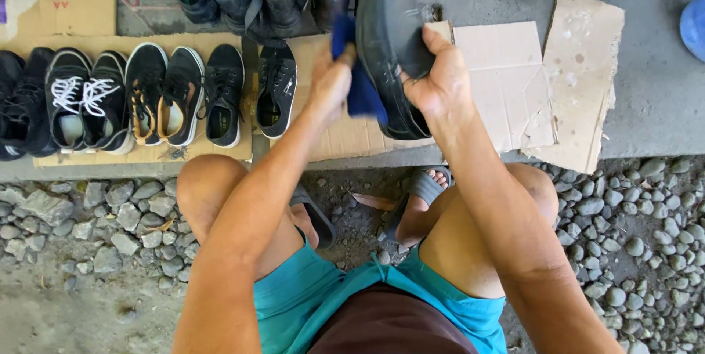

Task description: Cleaning a black leather shoe with a blue cloth while sitting on a low stool

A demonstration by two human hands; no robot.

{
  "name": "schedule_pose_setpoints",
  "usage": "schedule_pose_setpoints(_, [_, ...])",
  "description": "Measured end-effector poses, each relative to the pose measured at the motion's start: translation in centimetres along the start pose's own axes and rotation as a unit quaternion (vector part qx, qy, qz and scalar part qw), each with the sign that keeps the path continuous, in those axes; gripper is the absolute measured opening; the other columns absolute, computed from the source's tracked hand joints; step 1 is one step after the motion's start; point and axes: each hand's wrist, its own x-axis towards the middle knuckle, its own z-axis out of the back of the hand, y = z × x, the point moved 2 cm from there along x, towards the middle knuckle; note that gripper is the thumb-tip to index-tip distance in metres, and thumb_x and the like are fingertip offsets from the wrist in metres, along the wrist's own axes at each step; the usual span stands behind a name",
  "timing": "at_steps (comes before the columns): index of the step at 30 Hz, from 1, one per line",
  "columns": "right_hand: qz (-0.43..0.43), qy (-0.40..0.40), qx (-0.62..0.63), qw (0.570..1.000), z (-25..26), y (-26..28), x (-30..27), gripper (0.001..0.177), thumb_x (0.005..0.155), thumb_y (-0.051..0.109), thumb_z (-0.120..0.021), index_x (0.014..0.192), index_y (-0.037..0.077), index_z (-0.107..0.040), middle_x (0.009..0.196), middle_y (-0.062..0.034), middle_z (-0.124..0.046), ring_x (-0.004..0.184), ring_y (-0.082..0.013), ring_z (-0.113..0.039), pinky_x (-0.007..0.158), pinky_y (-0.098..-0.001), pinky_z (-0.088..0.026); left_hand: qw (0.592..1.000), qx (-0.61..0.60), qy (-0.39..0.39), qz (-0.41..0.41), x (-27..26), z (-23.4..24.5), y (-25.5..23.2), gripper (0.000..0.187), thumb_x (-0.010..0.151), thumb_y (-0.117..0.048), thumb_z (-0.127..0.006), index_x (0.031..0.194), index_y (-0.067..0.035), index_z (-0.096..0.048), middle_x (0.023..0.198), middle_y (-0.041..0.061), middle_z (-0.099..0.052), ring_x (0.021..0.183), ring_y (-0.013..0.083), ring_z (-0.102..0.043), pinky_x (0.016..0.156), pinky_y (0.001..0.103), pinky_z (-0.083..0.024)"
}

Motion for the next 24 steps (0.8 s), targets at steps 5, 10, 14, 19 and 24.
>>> schedule_pose_setpoints(5, [-0.031,0.052,0.05,0.997,1.0,-0.2,2.4,0.022,0.101,0.014,-0.052,0.105,-0.003,-0.066,0.105,-0.0209,-0.074,0.095,-0.0347,-0.073,0.091,-0.0517,-0.062,0.978,-0.166,0.112,0.062,-2.4,-1.3,0.5,0.026,0.091,-0.01,-0.06,0.114,-0.001,-0.067,0.113,0.022,-0.075,0.102,0.0356,-0.072,0.096,0.052,-0.059])
schedule_pose_setpoints(10, [-0.045,0.102,-0.1,0.989,-2.0,-0.5,-3.5,0.026,0.086,0.018,-0.074,0.108,0.006,-0.07,0.104,-0.0146,-0.075,0.088,-0.0291,-0.069,0.088,-0.0469,-0.062,0.969,-0.227,0.061,0.076,-1.8,-1.4,1.5,0.027,0.086,-0.015,-0.071,0.11,-0.003,-0.07,0.107,0.02,-0.076,0.095,0.0324,-0.073,0.087,0.048,-0.06])
schedule_pose_setpoints(14, [0.085,0.157,-0.32,0.931,-2.3,-0.4,-5.6,0.035,0.084,0.026,-0.084,0.105,0.001,-0.073,0.096,-0.0141,-0.074,0.082,-0.024,-0.075,0.073,-0.0401,-0.065,0.982,-0.185,0.027,0.004,-1.9,-1.8,0.2,0.013,0.091,-0.018,-0.074,0.097,-0.007,-0.075,0.08,0.015,-0.073,0.074,0.0263,-0.073,0.07,0.044,-0.061])
schedule_pose_setpoints(19, [0.149,0.11,-0.335,0.924,-1.8,-1.1,-5.2,0.026,0.088,0.019,-0.079,0.096,-0.004,-0.072,0.078,-0.0132,-0.07,0.067,-0.023,-0.072,0.055,-0.0363,-0.061,0.993,-0.109,-0.022,-0.039,-4.3,-2.6,-3.0,0.01,0.092,-0.018,-0.069,0.091,-0.01,-0.075,0.075,0.008,-0.068,0.072,0.0202,-0.07,0.067,0.036,-0.06])
schedule_pose_setpoints(24, [0.028,0.073,-0.179,0.981,0.3,-1.4,-0.4,0.032,0.091,0.019,-0.07,0.114,-0.002,-0.066,0.095,-0.0148,-0.067,0.092,-0.0329,-0.074,0.08,-0.0511,-0.062,0.986,0.095,-0.087,-0.106,-3.8,-1.4,-2.4,0.022,0.096,-0.033,-0.063,0.104,-0.016,-0.073,0.088,0.01,-0.068,0.089,0.0235,-0.065,0.08,0.04,-0.053])
